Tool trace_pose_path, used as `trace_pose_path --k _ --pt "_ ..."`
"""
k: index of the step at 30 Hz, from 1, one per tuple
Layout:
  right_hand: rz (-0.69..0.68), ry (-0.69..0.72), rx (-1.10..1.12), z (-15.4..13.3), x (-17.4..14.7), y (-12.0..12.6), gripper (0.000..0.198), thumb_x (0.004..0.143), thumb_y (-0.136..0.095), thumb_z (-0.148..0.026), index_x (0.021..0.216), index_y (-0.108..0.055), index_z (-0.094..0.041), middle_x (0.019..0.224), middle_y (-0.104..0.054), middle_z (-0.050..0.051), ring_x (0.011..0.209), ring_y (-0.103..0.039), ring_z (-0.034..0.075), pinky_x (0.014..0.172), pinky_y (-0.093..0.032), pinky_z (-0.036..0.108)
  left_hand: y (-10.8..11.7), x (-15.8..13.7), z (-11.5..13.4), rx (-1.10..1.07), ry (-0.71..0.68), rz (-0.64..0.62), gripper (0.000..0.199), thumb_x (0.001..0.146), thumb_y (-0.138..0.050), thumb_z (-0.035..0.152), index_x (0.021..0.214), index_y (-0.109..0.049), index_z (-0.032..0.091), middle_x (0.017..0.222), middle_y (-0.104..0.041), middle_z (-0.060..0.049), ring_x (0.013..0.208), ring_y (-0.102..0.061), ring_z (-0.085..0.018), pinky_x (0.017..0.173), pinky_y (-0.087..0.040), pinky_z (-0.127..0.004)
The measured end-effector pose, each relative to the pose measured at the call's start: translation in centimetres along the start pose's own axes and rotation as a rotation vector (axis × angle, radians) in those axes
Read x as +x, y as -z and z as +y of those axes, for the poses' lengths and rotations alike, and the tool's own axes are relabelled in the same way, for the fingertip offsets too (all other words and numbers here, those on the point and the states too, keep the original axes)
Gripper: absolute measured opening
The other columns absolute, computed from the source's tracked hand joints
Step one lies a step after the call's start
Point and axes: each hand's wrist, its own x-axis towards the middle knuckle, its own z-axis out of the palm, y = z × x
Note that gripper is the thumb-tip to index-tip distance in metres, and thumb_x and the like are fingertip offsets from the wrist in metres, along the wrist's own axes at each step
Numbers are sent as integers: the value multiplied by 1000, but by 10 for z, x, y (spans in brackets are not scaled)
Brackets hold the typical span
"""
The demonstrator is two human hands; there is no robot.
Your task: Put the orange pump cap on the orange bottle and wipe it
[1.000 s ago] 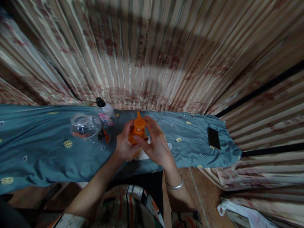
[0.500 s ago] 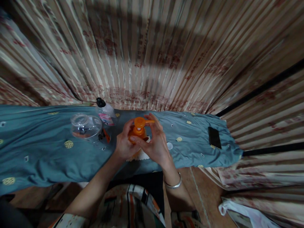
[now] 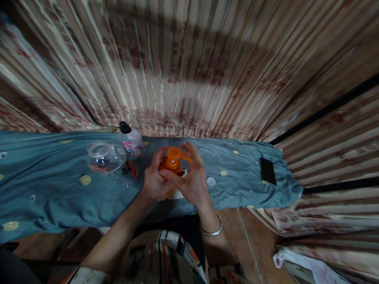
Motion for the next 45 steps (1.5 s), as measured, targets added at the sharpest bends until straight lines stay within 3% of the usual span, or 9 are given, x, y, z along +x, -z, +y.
trace_pose_path --k 6,12,15,20,27,33,37,41,45 --pt "-153 44 86 4 -1 7 40 96 -71 -53 128 -71 -28 145 -69 9 146 -55 30 124 -43 51 -1 0 0 -3 21 -15 75 87 -78 40 147 -37 24 117 -75 -7 110 -74 -24 95 -62 -37" --pt "16 7 -23 2 -2 -1 48 87 -81 -55 123 -72 -25 144 -69 12 146 -55 34 123 -44 57 0 -1 0 -28 38 -18 76 88 -77 47 147 -37 23 118 -75 -8 110 -74 -23 93 -62 -35" --pt "-69 21 16 3 -2 3 55 88 -80 -56 132 -68 -26 150 -64 12 145 -57 33 122 -46 54 0 -1 -1 -43 51 -30 76 88 -75 51 148 -36 23 119 -74 -8 110 -74 -24 91 -63 -36" --pt "-160 83 48 6 -3 5 38 98 -69 -47 131 -69 -27 146 -68 10 146 -56 29 125 -43 51 -1 -1 -1 -46 61 -43 74 89 -73 50 147 -35 24 121 -74 -9 113 -73 -25 94 -62 -39" --pt "63 -40 -8 1 -6 -6 48 82 -86 -50 121 -72 -25 155 -59 13 147 -53 35 122 -44 56 0 -1 0 -23 57 -26 75 88 -76 45 147 -36 23 119 -74 -9 113 -73 -25 93 -62 -38" --pt "-134 74 47 5 -4 5 45 95 -72 -40 138 -64 -28 153 -62 9 147 -54 27 124 -44 49 -1 0 0 -27 34 -26 73 89 -74 47 147 -35 23 119 -74 -9 111 -73 -24 94 -62 -38" --pt "-79 49 2 3 -5 1 35 94 -73 -38 128 -70 -28 149 -65 8 149 -52 29 124 -44 51 -1 0 0 -19 20 -15 75 88 -77 43 147 -36 24 120 -75 -8 112 -73 -24 92 -63 -36" --pt "40 -13 -41 1 -6 -4 43 86 -82 -44 123 -72 -26 153 -62 12 150 -51 34 124 -43 55 0 1 2 -22 11 -7 72 88 -77 40 146 -37 24 119 -75 -7 109 -74 -22 92 -62 -34" --pt "-37 -2 13 3 -6 1 58 84 -85 -47 135 -67 -26 157 -58 12 148 -53 32 123 -44 52 -2 1 2 -29 23 -1 75 86 -79 40 146 -37 25 119 -75 -7 109 -74 -22 92 -62 -35"
